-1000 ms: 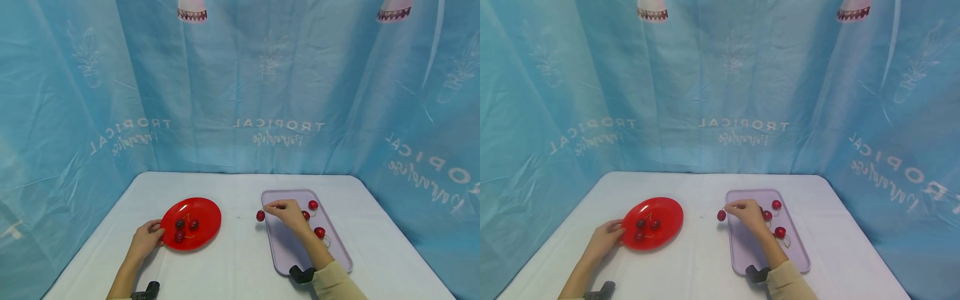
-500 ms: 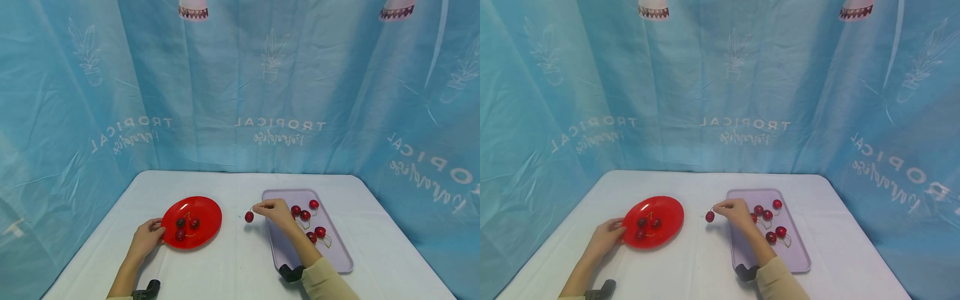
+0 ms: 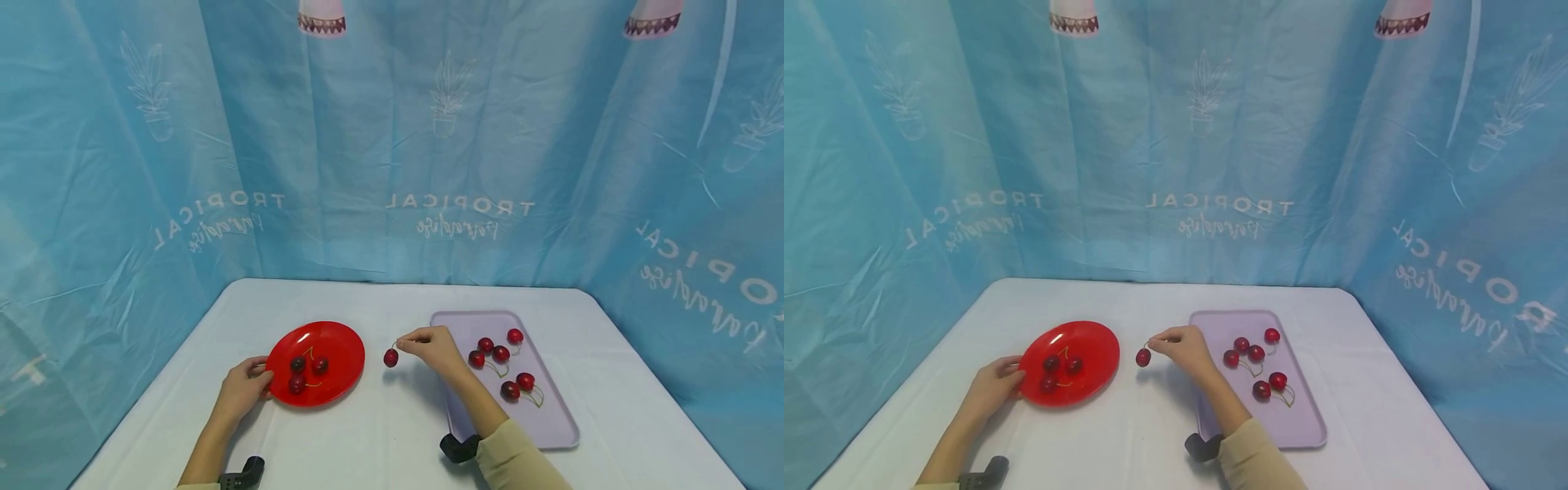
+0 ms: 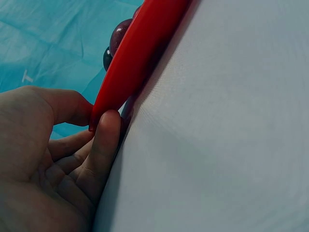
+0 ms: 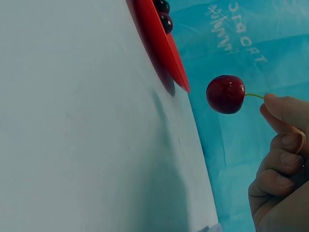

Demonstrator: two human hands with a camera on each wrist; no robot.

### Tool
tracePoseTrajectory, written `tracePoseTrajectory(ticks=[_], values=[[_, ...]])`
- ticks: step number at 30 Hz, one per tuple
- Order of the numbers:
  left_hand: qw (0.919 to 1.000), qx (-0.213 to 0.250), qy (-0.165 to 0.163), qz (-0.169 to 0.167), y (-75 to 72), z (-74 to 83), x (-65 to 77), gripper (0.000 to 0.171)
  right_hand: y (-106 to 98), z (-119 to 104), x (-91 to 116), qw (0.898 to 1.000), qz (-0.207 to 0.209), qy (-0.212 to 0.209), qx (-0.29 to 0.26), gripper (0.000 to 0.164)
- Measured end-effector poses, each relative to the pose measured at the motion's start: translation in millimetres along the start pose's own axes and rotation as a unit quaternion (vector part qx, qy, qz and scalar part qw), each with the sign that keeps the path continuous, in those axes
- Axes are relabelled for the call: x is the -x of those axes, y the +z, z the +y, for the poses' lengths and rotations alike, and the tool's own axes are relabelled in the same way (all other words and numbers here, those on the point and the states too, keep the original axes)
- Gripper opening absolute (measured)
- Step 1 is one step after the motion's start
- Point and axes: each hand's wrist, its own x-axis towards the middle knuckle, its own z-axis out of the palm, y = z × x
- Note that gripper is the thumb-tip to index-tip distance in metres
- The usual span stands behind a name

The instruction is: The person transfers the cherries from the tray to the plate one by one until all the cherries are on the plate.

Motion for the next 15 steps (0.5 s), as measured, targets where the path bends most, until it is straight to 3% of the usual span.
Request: tracePoseTrajectory(ticks=[15], values=[[1.0,0.006,0.0,0.002,0.6,-1.7,-0.5,0.046,22,-5,-3,1.0,-0.009,0.023,-0.02,0.019]])
